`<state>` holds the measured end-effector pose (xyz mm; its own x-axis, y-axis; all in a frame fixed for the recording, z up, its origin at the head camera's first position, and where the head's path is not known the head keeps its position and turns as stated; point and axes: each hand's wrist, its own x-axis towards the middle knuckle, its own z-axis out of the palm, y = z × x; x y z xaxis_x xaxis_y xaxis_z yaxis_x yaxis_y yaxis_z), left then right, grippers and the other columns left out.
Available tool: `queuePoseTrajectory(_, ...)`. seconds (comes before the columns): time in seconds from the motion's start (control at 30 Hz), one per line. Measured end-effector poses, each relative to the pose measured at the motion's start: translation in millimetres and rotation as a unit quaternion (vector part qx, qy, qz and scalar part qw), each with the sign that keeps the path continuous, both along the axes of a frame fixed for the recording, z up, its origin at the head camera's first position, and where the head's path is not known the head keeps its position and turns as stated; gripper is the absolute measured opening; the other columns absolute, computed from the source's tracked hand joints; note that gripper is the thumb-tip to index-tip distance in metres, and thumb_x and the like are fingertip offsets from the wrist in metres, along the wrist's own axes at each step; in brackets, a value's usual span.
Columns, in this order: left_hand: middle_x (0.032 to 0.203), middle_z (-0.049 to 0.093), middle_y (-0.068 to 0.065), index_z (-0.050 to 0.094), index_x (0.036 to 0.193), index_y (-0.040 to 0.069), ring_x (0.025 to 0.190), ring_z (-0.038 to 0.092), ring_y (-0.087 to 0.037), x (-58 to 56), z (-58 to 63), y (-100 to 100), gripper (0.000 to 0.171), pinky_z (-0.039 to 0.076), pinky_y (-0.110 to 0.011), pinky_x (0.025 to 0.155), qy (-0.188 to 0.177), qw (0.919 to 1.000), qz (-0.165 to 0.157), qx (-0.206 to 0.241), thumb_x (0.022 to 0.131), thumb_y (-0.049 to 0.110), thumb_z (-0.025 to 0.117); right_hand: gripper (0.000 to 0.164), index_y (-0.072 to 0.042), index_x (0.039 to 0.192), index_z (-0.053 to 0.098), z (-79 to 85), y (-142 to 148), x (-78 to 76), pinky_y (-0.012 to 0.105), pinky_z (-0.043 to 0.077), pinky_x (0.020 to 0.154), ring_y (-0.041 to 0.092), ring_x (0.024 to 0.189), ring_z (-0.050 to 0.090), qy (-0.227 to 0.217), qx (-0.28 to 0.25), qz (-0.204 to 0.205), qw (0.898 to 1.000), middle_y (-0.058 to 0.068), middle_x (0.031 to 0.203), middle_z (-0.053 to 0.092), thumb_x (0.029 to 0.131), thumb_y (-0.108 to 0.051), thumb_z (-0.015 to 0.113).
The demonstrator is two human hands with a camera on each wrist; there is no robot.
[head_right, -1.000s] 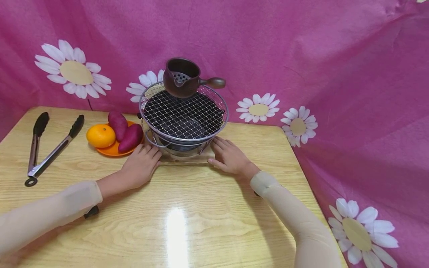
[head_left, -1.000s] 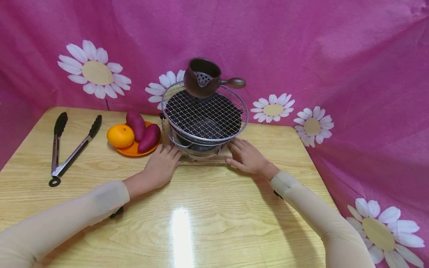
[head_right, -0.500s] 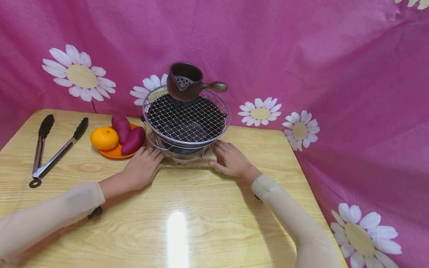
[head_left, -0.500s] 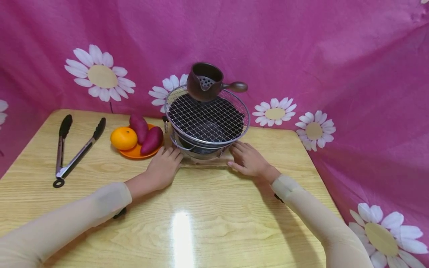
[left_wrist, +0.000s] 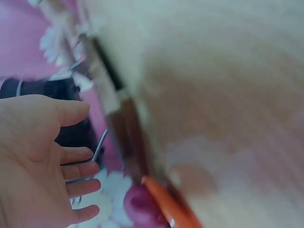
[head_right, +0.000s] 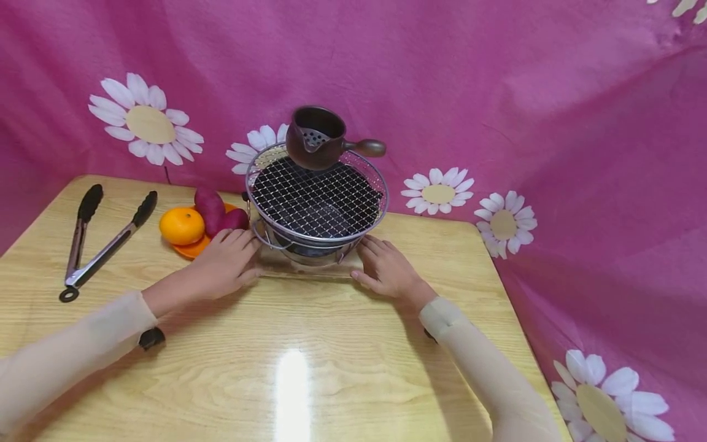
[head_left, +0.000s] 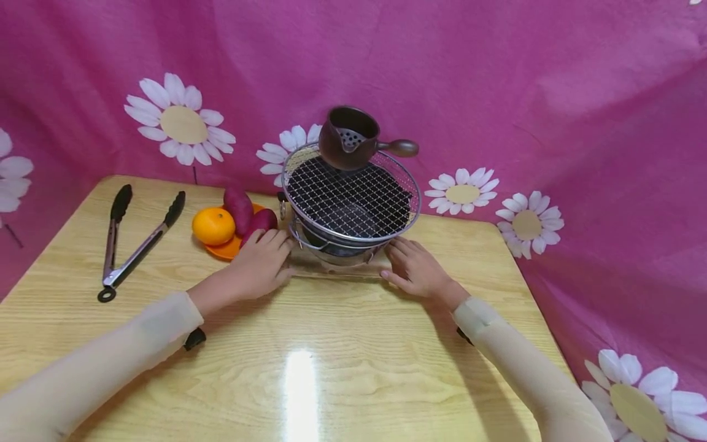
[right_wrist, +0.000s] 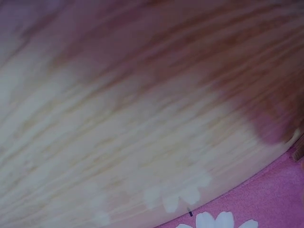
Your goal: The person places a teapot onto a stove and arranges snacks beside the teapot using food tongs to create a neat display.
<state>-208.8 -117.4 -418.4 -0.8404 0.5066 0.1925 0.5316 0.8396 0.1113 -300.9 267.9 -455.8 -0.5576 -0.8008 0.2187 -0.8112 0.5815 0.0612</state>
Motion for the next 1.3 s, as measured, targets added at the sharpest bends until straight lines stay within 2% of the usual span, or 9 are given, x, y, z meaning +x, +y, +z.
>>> queuePoseTrajectory(0.2,0.14,0.048,-0.026,0.049,0.141,-0.005,0.133,0.042,-0.044,-3.9,26.4,-26.2,0.058,0.03,-0.061,0.115,-0.02,0.9971,0.048,0.056,0.099,0.032,0.065,0.084,0.003,0.139,0.056,-0.8,1.9,1.8,0.053,0.041,0.114,0.038,0.141,0.047,-0.002,0.0,-0.008,1.0,0.022,0.144,0.056,0.103,-0.067,0.027)
queuePoseTrajectory(0.37,0.139,0.046,-0.028,0.046,0.144,-0.004,0.133,0.038,-0.049,-3.3,39.2,-50.4,0.057,0.027,-0.067,0.114,-0.033,0.9914,0.08,0.098,0.1,0.029,0.064,0.08,0.002,0.142,0.054,0.1,0.6,1.3,0.052,0.042,0.114,0.037,0.14,0.048,-0.002,0.002,-0.008,1.0,0.021,0.145,0.056,0.103,-0.064,0.032)
queuePoseTrajectory(0.5,0.139,0.045,-0.03,0.043,0.145,-0.004,0.133,0.037,-0.051,-2.2,41.4,-68.0,0.061,0.026,-0.068,0.113,-0.027,0.9893,0.097,0.106,0.098,0.027,0.066,0.079,0.002,0.142,0.054,1.3,-0.4,0.4,0.052,0.041,0.114,0.037,0.14,0.048,0.0,0.001,-0.007,1.0,0.021,0.145,0.056,0.103,-0.063,0.034)
queuePoseTrajectory(0.6,0.139,0.044,-0.032,0.042,0.145,-0.006,0.132,0.037,-0.052,-1.6,38.5,-79.9,0.062,0.027,-0.067,0.111,-0.008,0.9875,0.118,0.104,0.096,0.025,0.066,0.079,0.002,0.142,0.054,1.0,0.0,0.4,0.053,0.041,0.114,0.038,0.141,0.047,-0.003,0.003,-0.007,1.0,0.021,0.145,0.055,0.103,-0.063,0.034)
queuePoseTrajectory(0.7,0.139,0.042,-0.032,0.04,0.145,-0.006,0.131,0.036,-0.051,-2.0,33.2,-91.0,0.063,0.028,-0.067,0.109,0.006,0.9822,0.149,0.114,0.096,0.023,0.065,0.079,0.002,0.142,0.054,-0.5,0.8,0.8,0.054,0.041,0.114,0.038,0.142,0.046,-0.008,0.004,-0.01,1.0,0.022,0.146,0.054,0.103,-0.063,0.035)
queuePoseTrajectory(0.83,0.137,0.039,-0.036,0.034,0.148,-0.009,0.127,0.035,-0.053,-3.7,27.3,-103.9,0.069,0.027,-0.067,0.108,0.022,0.9711,0.202,0.126,0.095,0.022,0.064,0.076,0.001,0.143,0.053,-1.8,1.2,0.8,0.053,0.04,0.115,0.037,0.142,0.046,-0.011,0.007,-0.017,1.0,0.021,0.147,0.054,0.101,-0.06,0.04)
queuePoseTrajectory(1.0,0.139,0.033,-0.043,0.023,0.151,-0.012,0.128,0.03,-0.057,-5.1,24.5,-115.7,0.078,0.021,-0.07,0.109,0.024,0.9533,0.265,0.142,0.095,0.025,0.062,0.079,0.001,0.142,0.054,-2.1,1.3,0.4,0.053,0.041,0.115,0.037,0.141,0.047,-0.007,0.005,-0.014,1.0,0.021,0.146,0.055,0.102,-0.063,0.034)
queuePoseTrajectory(1.2,0.145,0.019,-0.049,0.007,0.154,-0.015,0.131,0.02,-0.064,-6.1,19.1,-126.4,0.093,0.013,-0.076,0.108,-0.026,0.9267,0.341,0.155,0.096,0.033,0.06,0.077,0.002,0.141,0.055,-2.5,0.6,0.0,0.054,0.042,0.114,0.037,0.14,0.048,-0.002,-0.005,-0.006,1.0,0.021,0.144,0.056,0.103,-0.063,0.035)
queuePoseTrajectory(1.3,0.145,0.012,-0.053,0.0,0.153,-0.018,0.131,0.016,-0.067,-6.3,15.4,-133.0,0.098,0.01,-0.079,0.107,-0.06,0.9155,0.368,0.152,0.096,0.035,0.059,0.077,0.002,0.141,0.055,-2.3,0.5,1.1,0.053,0.041,0.114,0.037,0.139,0.048,-0.006,-0.004,-0.01,1.0,0.021,0.144,0.056,0.103,-0.062,0.037)
